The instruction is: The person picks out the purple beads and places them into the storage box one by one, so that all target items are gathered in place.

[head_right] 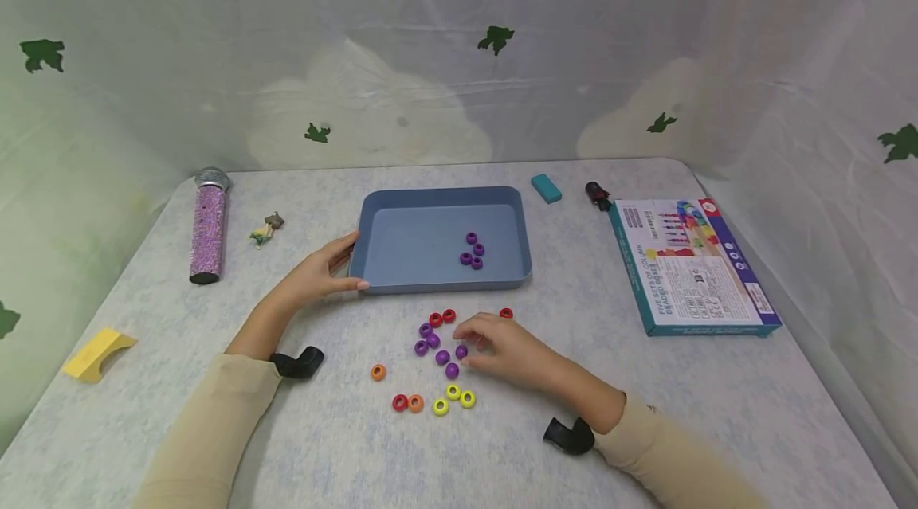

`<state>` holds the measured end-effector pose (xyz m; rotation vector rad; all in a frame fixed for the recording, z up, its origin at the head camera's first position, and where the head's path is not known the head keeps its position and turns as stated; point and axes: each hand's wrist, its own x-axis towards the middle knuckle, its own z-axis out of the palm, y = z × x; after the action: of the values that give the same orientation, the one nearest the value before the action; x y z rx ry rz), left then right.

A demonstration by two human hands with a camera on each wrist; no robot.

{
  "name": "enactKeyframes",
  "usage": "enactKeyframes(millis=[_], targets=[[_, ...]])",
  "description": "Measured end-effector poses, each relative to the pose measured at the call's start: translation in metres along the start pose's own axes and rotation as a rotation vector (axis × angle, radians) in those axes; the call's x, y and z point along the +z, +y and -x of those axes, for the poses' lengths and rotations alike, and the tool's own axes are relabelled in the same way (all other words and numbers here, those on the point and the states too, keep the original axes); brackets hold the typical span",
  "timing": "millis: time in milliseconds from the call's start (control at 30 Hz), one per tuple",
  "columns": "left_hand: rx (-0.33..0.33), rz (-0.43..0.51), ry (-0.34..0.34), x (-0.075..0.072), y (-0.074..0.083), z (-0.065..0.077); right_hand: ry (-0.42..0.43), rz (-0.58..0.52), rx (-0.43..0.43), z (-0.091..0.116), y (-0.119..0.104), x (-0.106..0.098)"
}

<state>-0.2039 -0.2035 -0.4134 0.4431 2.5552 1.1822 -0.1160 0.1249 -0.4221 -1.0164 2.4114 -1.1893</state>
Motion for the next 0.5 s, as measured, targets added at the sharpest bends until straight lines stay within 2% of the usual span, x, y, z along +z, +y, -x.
enactKeyframes(millis=[133,333,500], targets=[[0.001,-0.004,0.005,0.000,0.000,0.000,-0.007,0.020,0.021,0.002,0.005,0.009],[0.007,-0.005,0.006,0.000,0.000,0.000,0.028,0.083,-0.023,0.001,0.009,0.016],[0.013,-0.005,0.001,0.000,-0.001,-0.001,0.059,0.041,0.005,-0.002,0.004,0.012]])
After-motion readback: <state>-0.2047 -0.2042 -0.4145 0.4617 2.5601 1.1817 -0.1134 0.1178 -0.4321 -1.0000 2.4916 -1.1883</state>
